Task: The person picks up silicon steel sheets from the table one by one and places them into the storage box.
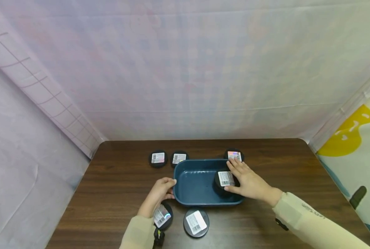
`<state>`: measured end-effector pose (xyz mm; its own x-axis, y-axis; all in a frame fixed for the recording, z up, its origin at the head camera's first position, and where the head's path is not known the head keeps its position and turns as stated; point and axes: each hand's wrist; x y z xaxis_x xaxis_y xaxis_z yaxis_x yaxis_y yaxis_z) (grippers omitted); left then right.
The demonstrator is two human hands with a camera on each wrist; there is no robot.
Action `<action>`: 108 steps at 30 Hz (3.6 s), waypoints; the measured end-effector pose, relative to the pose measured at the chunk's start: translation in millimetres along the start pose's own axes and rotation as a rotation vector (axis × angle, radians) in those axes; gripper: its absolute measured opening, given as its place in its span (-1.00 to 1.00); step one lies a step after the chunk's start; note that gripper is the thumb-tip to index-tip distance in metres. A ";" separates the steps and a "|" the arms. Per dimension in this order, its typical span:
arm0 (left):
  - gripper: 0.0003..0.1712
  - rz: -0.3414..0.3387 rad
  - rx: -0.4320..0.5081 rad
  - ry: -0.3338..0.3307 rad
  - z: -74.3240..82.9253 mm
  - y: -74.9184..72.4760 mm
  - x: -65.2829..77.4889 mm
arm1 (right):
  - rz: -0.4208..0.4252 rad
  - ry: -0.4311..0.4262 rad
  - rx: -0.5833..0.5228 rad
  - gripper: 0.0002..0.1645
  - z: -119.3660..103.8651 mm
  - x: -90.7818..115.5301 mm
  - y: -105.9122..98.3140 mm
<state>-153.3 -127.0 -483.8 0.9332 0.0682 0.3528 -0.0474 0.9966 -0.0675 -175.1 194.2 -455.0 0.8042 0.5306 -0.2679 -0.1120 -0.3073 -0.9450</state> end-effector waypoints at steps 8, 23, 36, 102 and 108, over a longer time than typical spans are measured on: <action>-0.63 -0.004 -0.011 -0.002 1.0 -0.3 1.3 | -0.029 0.035 0.057 0.03 15.1 6.2 -8.1; -0.62 0.007 -0.019 -0.009 -1.5 -1.4 -0.1 | -0.011 0.099 0.077 -0.01 38.6 13.8 -13.3; -0.58 -0.007 -0.012 -0.003 -3.5 -0.8 -0.5 | -0.013 0.140 0.065 -0.01 56.8 12.8 -14.1; -0.61 0.007 0.011 0.017 -4.8 1.5 -0.2 | -0.126 0.239 -0.010 0.04 95.1 -45.2 32.5; -0.64 0.019 0.009 -0.014 -3.0 1.9 -1.5 | -0.137 0.268 -0.066 0.06 95.0 -50.3 35.9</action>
<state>-153.7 -125.3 -487.2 0.9271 0.0880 0.3644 -0.0685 0.9955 -0.0662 -275.0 231.5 -493.3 0.9353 0.3466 -0.0713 0.0395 -0.3025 -0.9523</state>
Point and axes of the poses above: each hand's wrist, its own x-axis away from the middle knuckle, its own y-axis out of the palm, z = x × y, and after that the axes turned 9 degrees about z, right-handed
